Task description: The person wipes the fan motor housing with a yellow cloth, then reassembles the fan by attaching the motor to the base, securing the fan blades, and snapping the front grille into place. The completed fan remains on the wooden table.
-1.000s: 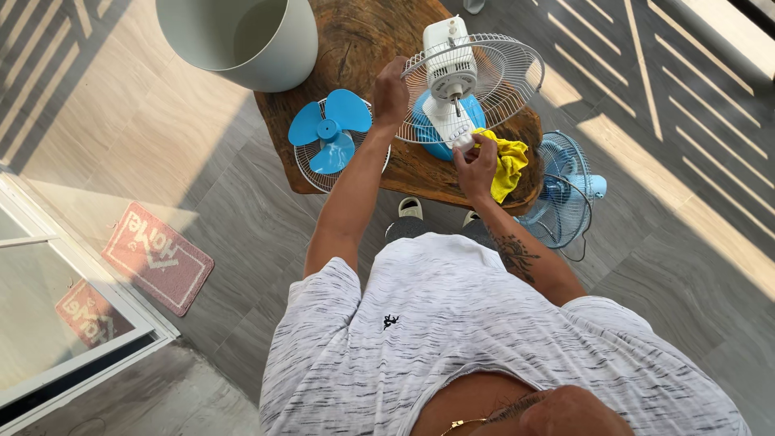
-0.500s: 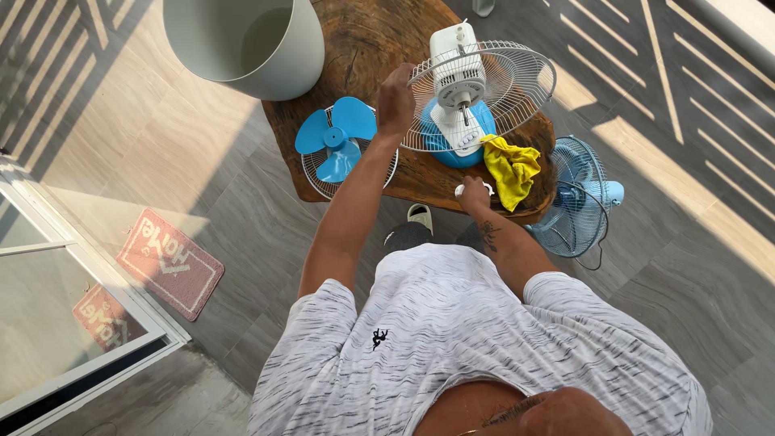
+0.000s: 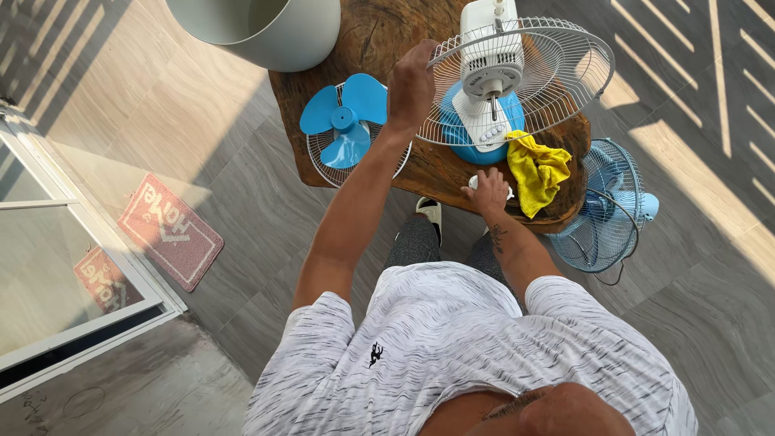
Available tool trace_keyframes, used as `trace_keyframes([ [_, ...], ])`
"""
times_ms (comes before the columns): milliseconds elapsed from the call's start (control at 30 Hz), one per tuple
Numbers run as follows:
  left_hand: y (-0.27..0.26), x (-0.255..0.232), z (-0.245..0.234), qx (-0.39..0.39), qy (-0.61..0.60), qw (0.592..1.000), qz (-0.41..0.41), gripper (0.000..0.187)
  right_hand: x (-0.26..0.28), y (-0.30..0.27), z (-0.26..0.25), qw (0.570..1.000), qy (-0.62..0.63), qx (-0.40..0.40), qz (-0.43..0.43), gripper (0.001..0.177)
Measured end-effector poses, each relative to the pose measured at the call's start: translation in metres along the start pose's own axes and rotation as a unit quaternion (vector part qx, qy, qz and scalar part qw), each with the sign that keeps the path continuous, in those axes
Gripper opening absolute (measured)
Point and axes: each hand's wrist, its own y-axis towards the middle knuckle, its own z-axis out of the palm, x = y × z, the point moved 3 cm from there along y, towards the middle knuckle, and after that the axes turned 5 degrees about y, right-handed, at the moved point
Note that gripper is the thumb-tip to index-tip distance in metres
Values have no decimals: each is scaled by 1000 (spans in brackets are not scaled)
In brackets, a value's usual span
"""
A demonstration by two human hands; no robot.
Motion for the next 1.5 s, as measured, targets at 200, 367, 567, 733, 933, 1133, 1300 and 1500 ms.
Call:
trace_keyframes([
  [200,-2,-1,-1,1,7,1000,8,21,-23,-22,-22,985,-118,-112,56,56],
  [367,-2,-4,-2,-1,4,1000,4,20,-24,-23,-19,989,-49,-133,32,55],
  [567,0,-2,-1,-10,16,1000,19,24,-30,-22,-17,996,-13,-84,12,31],
  [733,0,-1,2,9,4,1000,-4,21,-7,-27,-55,960,154,-230,-29,40],
  [933,4,-11,-9,26,4,999,-33,20,77,-33,-157,840,441,-316,-10,44],
  [1133,2,-8,-9,7,-49,999,-1,17,117,-25,-189,830,420,-366,-33,46],
  [1300,5,-3,-7,10,-30,999,10,18,116,-3,-181,837,391,-383,-17,46],
  [1500,3,2,-3,23,-37,999,3,19,112,18,-174,846,368,-386,-10,47],
])
